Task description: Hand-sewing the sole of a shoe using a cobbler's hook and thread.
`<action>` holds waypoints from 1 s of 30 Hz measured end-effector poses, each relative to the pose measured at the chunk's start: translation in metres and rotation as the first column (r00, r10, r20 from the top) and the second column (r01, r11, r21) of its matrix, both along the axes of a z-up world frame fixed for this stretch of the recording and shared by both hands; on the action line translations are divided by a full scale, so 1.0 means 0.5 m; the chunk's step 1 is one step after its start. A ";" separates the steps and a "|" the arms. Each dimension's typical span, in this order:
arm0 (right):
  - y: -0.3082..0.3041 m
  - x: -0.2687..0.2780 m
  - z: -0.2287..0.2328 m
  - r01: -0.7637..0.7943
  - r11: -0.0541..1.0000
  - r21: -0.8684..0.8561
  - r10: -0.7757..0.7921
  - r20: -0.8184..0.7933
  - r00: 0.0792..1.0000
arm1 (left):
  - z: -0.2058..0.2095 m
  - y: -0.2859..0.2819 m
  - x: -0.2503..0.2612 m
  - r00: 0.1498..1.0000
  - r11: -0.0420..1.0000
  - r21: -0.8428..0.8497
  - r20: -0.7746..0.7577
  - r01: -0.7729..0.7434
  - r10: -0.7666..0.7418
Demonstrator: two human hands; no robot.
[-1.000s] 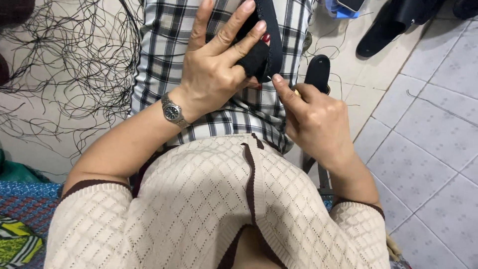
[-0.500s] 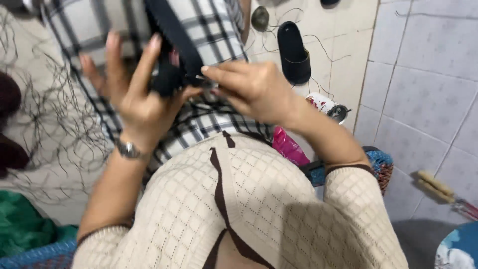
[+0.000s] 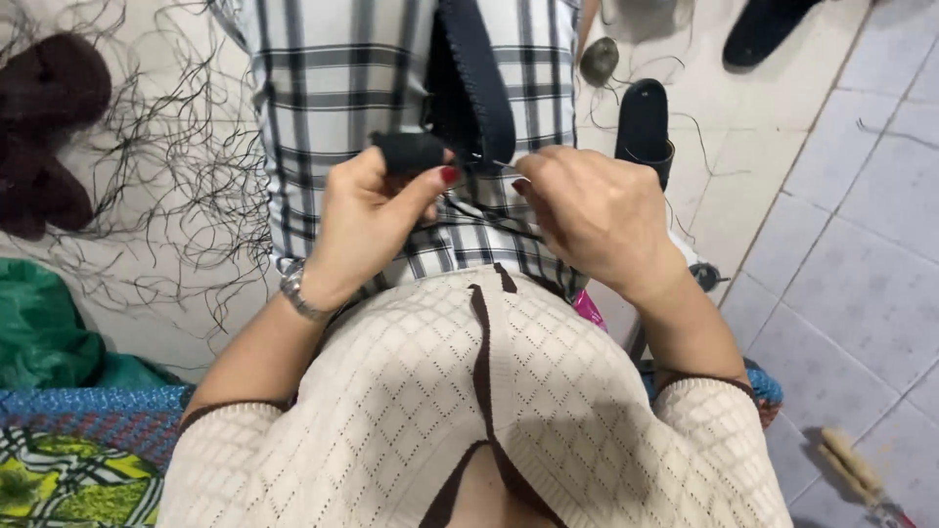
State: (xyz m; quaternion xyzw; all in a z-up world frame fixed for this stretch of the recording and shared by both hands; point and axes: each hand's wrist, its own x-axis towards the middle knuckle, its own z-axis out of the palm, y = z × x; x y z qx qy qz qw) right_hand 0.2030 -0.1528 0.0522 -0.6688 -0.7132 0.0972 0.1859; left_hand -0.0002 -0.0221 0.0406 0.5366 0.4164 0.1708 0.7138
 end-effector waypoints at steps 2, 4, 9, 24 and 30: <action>-0.001 0.008 -0.001 -0.036 0.998 -0.059 0.036 0.000 0.999 | -0.015 -0.001 0.009 0.994 0.978 0.174 -0.026 0.112 -0.109; -0.016 0.003 0.054 0.005 0.988 -0.154 0.008 0.082 0.997 | -0.012 0.005 0.018 0.987 0.975 0.158 -0.010 0.158 -0.159; -0.056 0.031 0.173 0.053 0.898 -0.436 -0.024 0.071 0.997 | -0.018 0.012 0.016 0.973 0.921 0.345 0.074 0.180 -0.218; -0.037 0.036 -0.054 0.071 0.988 -0.138 -0.154 -0.918 0.367 | -0.043 0.013 0.051 0.960 0.706 0.669 -0.042 0.233 -0.277; -0.005 0.040 -0.046 -0.052 0.993 0.111 0.119 -0.971 0.205 | -0.066 0.013 0.026 0.958 0.738 0.614 -0.134 0.282 -0.254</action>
